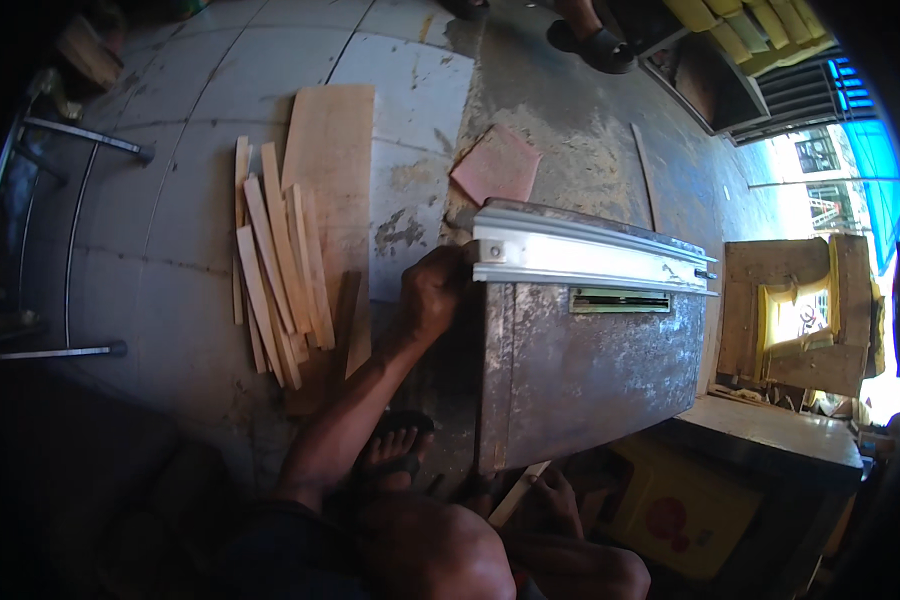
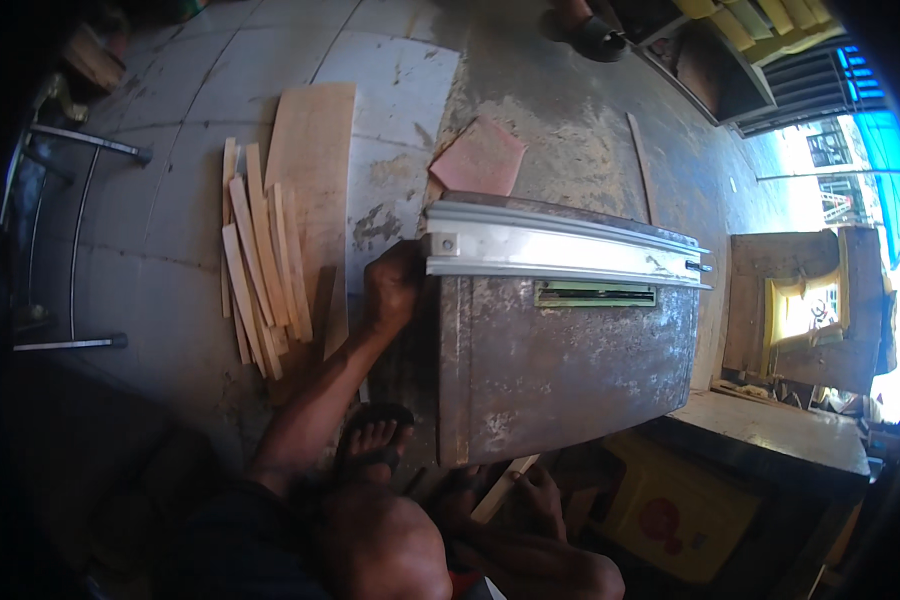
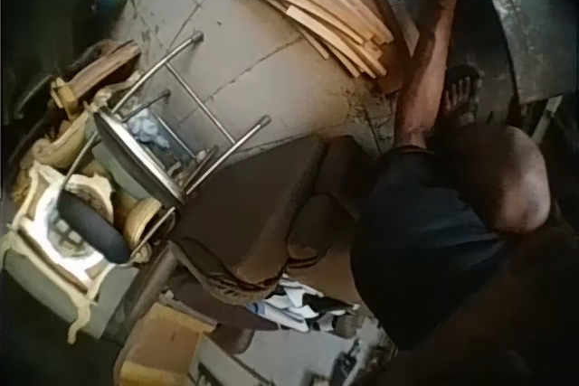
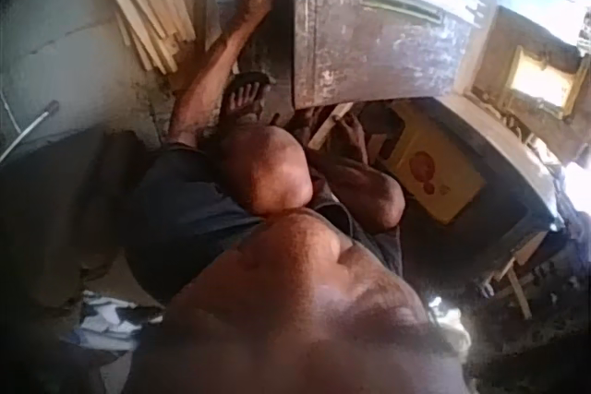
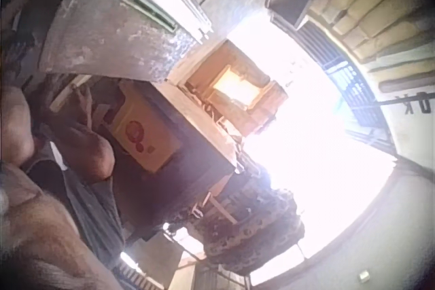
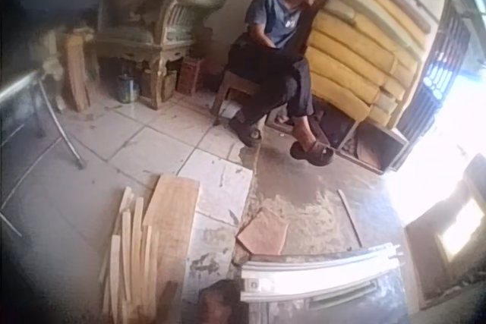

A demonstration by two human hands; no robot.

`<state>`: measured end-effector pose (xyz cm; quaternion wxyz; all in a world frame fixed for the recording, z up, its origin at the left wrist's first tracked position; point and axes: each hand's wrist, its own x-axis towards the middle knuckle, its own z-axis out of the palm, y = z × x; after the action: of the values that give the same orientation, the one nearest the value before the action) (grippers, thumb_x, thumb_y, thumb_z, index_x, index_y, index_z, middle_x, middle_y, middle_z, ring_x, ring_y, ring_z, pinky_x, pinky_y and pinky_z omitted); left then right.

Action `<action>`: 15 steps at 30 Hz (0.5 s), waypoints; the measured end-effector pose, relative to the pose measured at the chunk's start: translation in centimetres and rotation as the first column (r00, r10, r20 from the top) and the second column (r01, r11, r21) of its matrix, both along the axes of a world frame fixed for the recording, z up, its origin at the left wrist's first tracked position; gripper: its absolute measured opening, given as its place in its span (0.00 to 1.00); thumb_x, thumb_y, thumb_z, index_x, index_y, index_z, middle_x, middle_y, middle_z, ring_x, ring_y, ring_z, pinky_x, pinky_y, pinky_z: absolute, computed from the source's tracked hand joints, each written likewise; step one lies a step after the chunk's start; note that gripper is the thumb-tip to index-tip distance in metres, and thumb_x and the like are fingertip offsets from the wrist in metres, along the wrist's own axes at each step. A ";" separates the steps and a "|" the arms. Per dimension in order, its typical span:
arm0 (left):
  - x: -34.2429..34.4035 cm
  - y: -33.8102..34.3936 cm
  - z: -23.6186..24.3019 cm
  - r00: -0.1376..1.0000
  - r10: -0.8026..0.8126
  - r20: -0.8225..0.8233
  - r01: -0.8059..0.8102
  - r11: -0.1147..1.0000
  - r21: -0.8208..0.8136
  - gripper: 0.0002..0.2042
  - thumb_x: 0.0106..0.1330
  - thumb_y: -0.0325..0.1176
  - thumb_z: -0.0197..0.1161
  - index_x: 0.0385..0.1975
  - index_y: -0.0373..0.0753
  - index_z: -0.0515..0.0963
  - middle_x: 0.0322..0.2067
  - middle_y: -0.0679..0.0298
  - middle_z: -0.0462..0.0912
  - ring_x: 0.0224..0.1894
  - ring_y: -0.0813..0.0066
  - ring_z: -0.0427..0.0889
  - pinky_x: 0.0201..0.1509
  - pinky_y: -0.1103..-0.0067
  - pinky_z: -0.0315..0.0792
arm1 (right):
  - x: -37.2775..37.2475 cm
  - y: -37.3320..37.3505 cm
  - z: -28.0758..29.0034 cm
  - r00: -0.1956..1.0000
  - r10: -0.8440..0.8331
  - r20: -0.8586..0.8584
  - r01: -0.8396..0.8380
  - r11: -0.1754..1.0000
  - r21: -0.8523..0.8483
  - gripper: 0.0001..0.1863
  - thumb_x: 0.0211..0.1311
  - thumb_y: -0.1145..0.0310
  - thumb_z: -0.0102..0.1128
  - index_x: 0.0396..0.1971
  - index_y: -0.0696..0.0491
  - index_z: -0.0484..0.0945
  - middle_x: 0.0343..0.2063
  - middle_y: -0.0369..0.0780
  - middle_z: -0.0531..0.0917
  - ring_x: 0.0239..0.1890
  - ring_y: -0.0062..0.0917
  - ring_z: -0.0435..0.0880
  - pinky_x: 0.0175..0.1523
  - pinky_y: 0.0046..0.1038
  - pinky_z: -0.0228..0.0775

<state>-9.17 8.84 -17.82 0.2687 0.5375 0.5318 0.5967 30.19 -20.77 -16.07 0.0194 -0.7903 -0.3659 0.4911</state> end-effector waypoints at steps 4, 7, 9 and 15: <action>0.0 0.1 -0.3 0.995 -0.023 0.092 0.016 0.997 0.075 0.07 0.59 0.20 0.60 0.36 0.32 0.82 0.34 0.48 0.84 0.38 0.45 0.86 0.38 0.66 0.77 | -0.2 -0.4 -0.6 0.999 0.024 -0.035 -0.023 0.999 0.033 0.20 0.71 0.59 0.65 0.51 0.60 0.81 0.41 0.38 0.85 0.44 0.21 0.80 0.52 0.28 0.73; -0.3 0.5 -0.7 0.994 -0.069 0.080 0.062 0.995 0.084 0.06 0.60 0.20 0.60 0.35 0.32 0.82 0.34 0.48 0.84 0.38 0.46 0.87 0.37 0.66 0.78 | 0.7 -0.3 0.2 0.995 0.093 -0.042 -0.095 0.994 -0.058 0.23 0.70 0.59 0.65 0.58 0.58 0.79 0.48 0.44 0.86 0.52 0.27 0.82 0.59 0.30 0.72; 0.0 0.6 0.0 0.993 -0.057 0.102 0.042 0.988 0.146 0.07 0.60 0.20 0.60 0.36 0.32 0.82 0.34 0.48 0.85 0.38 0.46 0.87 0.38 0.66 0.79 | 1.8 -0.5 0.6 0.990 0.129 -0.051 -0.133 0.987 -0.089 0.24 0.70 0.59 0.64 0.61 0.57 0.79 0.51 0.48 0.86 0.55 0.30 0.84 0.61 0.32 0.73; -0.7 0.5 -0.6 0.999 -0.042 0.031 0.034 0.976 0.216 0.06 0.62 0.22 0.61 0.36 0.33 0.83 0.35 0.50 0.85 0.39 0.49 0.87 0.41 0.65 0.80 | 5.3 1.6 5.6 0.947 0.321 -0.026 -0.322 0.940 -0.113 0.21 0.70 0.63 0.64 0.58 0.58 0.81 0.48 0.47 0.87 0.50 0.29 0.86 0.56 0.32 0.76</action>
<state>-9.83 9.32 -18.39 0.2297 0.5628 0.4486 0.6551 35.53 -19.13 -10.45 -0.1054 -0.7180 -0.4609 0.5107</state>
